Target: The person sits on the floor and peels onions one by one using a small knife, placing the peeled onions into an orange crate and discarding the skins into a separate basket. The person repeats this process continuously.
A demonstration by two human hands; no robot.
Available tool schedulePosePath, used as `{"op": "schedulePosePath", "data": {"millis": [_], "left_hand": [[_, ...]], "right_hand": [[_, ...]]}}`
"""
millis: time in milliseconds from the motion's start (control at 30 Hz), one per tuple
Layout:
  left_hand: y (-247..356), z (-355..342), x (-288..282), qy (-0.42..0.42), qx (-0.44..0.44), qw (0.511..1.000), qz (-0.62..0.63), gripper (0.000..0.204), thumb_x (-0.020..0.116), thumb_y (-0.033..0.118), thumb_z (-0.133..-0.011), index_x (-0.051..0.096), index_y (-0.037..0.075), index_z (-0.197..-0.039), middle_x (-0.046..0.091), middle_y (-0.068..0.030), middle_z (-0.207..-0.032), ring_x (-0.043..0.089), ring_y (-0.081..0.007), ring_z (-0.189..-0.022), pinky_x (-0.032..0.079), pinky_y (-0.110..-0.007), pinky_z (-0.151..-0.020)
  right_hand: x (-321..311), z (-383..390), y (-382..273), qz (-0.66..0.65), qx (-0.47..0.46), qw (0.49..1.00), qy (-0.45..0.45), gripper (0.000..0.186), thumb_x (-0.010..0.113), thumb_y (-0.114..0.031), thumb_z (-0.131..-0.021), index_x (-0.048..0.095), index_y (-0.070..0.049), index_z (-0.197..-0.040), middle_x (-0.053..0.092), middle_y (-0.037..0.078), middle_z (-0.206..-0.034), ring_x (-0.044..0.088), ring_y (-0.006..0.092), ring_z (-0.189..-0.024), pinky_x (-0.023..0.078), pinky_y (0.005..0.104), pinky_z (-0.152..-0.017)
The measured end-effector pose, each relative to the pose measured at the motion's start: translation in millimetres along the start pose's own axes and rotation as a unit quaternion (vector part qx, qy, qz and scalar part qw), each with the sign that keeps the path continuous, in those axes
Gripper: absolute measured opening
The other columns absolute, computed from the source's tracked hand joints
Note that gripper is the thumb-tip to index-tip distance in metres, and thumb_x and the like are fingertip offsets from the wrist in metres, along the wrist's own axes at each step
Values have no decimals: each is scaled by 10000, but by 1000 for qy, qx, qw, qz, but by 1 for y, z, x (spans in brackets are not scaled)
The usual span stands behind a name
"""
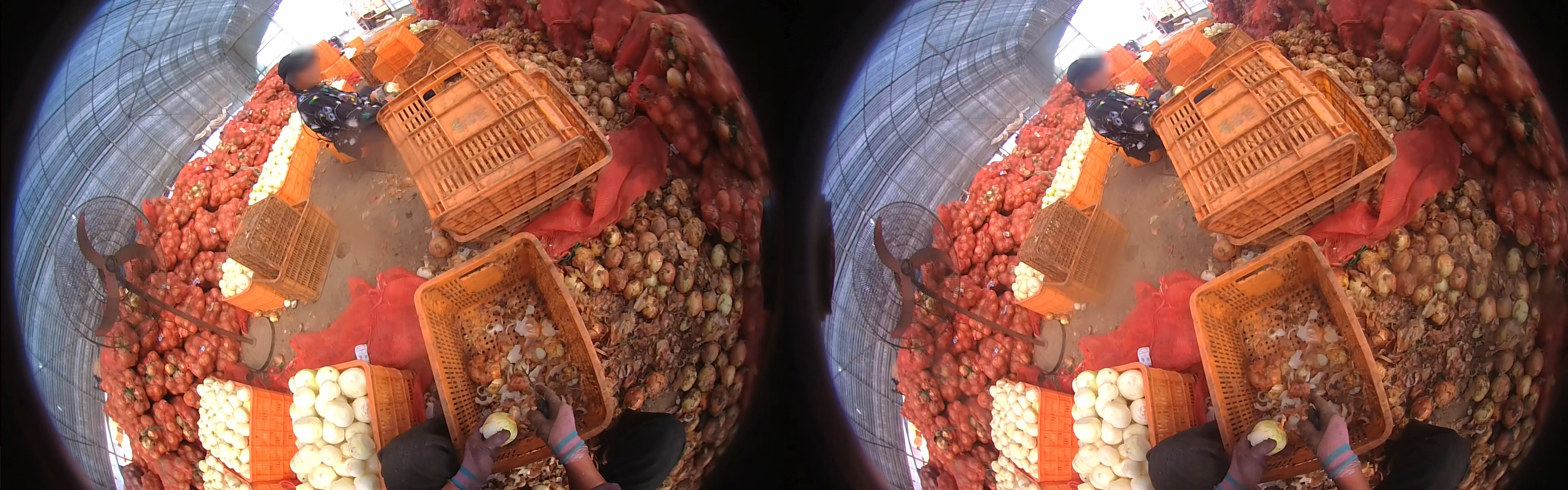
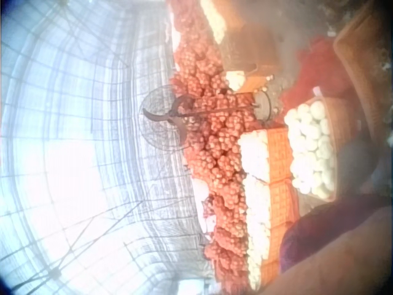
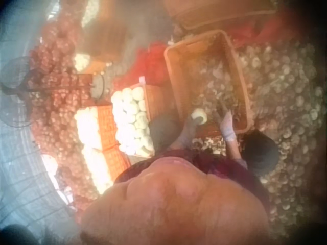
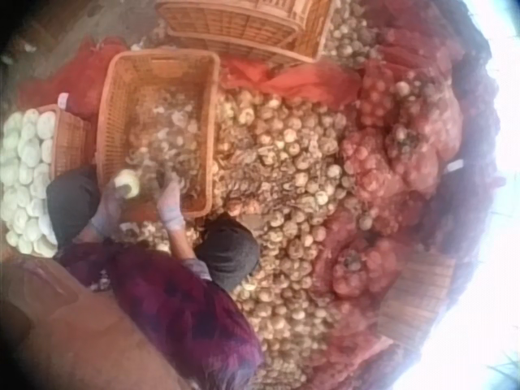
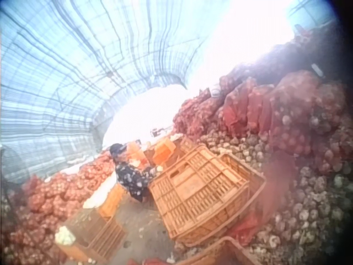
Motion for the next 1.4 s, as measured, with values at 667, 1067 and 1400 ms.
{"op": "schedulePosePath", "data": {"millis": [667, 1067, 1400], "left_hand": [[-45, -9, -9, -113, 2, 992, 57, 757, 809, 207, -884, 409, -41, -1477, 625, -147, -1284, 647, -272, -1168, 560, -398, -1008], [-31, 14, -6, -113, 24, 993, 30, 702, 777, 215, -904, 433, -61, -1451, 637, -170, -1267, 659, -295, -1157, 578, -414, -990], [-20, 27, -5, -121, -5, 991, 49, 701, 768, 224, -913, 422, -19, -1473, 610, -176, -1305, 649, -313, -1180, 616, -467, -969]], "right_hand": [[-8, 33, -41, -218, 48, 973, -62, 443, 717, -42, -881, 551, 62, -1278, 517, -12, -722, 503, 93, -582, 409, 266, -515], [1, 49, -27, -153, 33, 986, -54, 545, 768, -41, -880, 535, 76, -1359, 586, -18, -849, 514, 71, -728, 413, 226, -621], [10, 54, -28, -153, 24, 986, -65, 464, 741, -88, -909, 568, 71, -1309, 586, -17, -812, 509, 73, -701, 421, 239, -623]]}}
Point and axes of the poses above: each hand's wrist, its own z-axis away from the middle knuckle, its own x-axis out of the palm, y = z × x, the point moved 3 cm from there along -z, towards the middle knuckle
